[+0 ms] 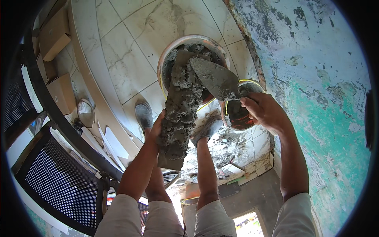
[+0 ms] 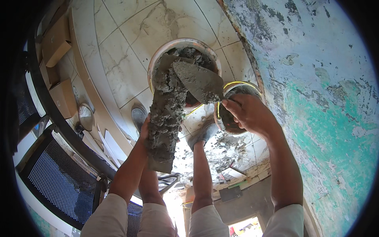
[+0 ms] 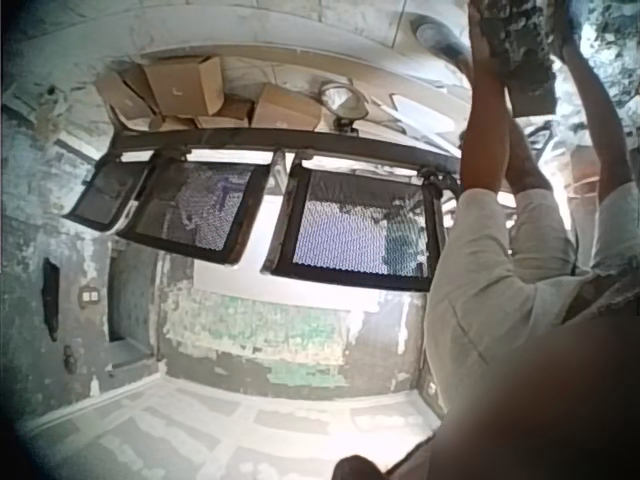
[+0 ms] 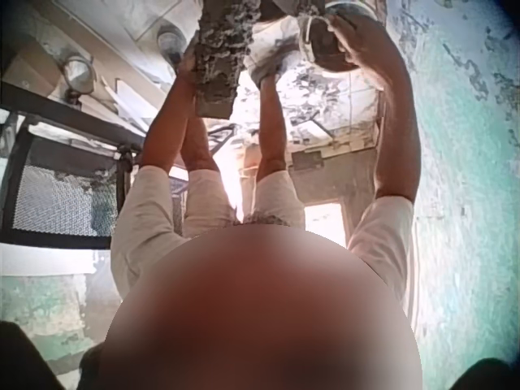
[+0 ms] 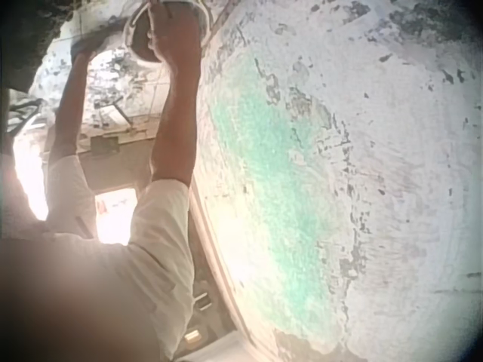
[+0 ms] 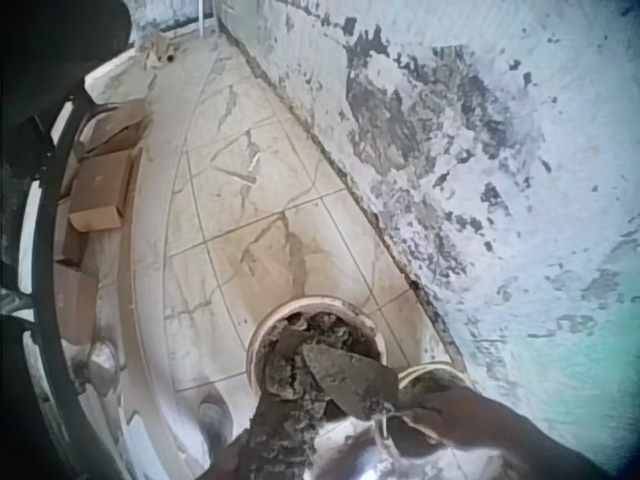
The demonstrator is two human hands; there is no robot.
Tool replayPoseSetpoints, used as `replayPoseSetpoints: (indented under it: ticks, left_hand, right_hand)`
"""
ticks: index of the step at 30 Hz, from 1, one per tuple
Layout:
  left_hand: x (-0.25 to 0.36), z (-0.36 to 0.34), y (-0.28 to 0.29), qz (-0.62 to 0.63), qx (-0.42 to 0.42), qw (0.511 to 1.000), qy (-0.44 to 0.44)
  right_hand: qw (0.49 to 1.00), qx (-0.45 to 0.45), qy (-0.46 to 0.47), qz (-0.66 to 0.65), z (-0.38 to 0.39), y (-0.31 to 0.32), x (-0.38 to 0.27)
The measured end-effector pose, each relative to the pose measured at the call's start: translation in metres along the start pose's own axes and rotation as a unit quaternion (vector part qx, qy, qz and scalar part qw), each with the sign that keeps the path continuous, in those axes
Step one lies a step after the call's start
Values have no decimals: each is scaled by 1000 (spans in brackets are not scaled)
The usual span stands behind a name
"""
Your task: Applying cement to a wall and placing tiles.
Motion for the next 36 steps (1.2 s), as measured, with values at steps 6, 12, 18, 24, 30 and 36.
replayPoseSetpoints:
  ticks: [6,12,18,24,30,36]
  left_hand:
    - [-2,-3,-13,89,-35,995,25]
    - [-1,0,-24,39,-26,999,10]
    - [15,-4,-27,34,-43,998,-27]
    - [14,-10,-15,2,5,1000,-24]
    - [7,-3,-6,-47,20,999,-7]
    - [5,2,3,-12,29,1000,-2]
  right_hand:
    - [982,-32,59,-178,4,-4,33]
    - [966,-89,106,-219,-55,-45,65]
    - [990,-32,109,-83,-23,-61,100]
    - [961,119,186,168,21,-13,32]
    - [887,177,136,403,11,26,-56]
    - [854,202,162,452,-1,48,-84]
Point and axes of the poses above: each hand's wrist, its own z-axis away from the middle knuckle, its own y-axis out of the back of the hand, x = y × z, the point moved 2 cm from there along -z, towards the middle knuckle, and after that the axes turned 10 degrees about -y, right-handed, at the moved point
